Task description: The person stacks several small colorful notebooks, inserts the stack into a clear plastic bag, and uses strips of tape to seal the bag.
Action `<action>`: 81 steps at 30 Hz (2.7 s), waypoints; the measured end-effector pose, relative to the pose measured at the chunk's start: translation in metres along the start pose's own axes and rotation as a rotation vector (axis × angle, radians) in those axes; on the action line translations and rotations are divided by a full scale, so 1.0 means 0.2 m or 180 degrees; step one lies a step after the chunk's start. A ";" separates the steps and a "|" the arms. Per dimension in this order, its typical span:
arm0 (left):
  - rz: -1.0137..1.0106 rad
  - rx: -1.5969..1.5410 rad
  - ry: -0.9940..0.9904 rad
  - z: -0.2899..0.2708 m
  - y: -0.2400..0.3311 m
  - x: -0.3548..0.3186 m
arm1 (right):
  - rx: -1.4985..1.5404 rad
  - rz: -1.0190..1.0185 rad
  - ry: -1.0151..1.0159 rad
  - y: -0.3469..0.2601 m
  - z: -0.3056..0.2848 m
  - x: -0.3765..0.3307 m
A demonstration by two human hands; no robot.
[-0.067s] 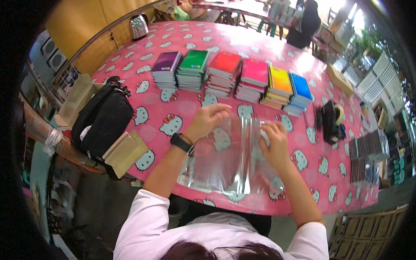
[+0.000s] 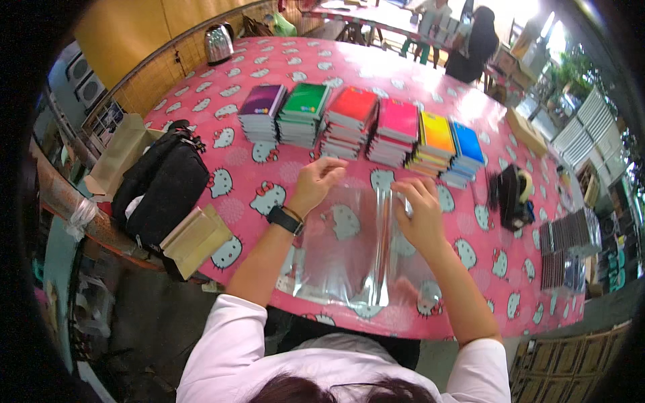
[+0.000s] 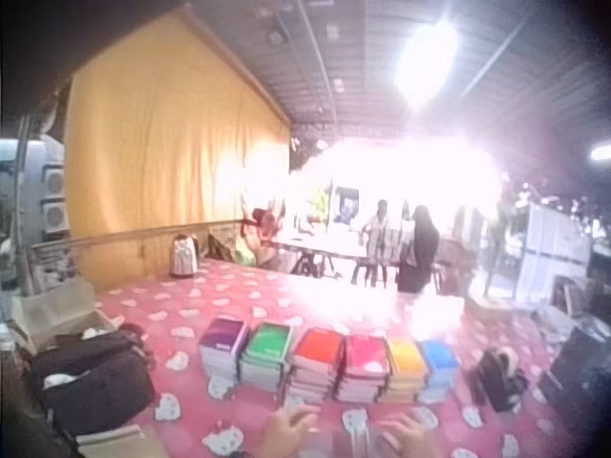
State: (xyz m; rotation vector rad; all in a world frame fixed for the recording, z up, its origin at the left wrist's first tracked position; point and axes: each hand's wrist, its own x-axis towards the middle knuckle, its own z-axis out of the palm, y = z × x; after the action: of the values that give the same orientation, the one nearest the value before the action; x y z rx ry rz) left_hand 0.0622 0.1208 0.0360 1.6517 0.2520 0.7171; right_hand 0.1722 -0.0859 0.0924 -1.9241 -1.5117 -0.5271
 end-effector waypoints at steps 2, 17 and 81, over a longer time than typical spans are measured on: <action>0.0173 0.0104 0.0772 -0.14 -0.20 0.08 | 0.0421 -0.0552 -0.0228 -0.14 0.18 0.37; -0.0442 0.0937 0.2376 -0.33 -0.29 0.11 | -0.0504 -0.0533 -0.1337 -0.42 1.20 1.12; -0.0819 0.0578 0.0646 -0.26 -0.48 0.10 | 0.0385 0.1526 -0.0459 -0.04 0.63 0.24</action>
State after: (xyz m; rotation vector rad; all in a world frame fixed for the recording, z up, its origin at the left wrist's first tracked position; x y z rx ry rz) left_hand 0.0687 0.1952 -0.0468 1.6780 0.6794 0.6803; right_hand 0.1680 0.0350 0.0346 -2.1648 -1.0750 -0.0844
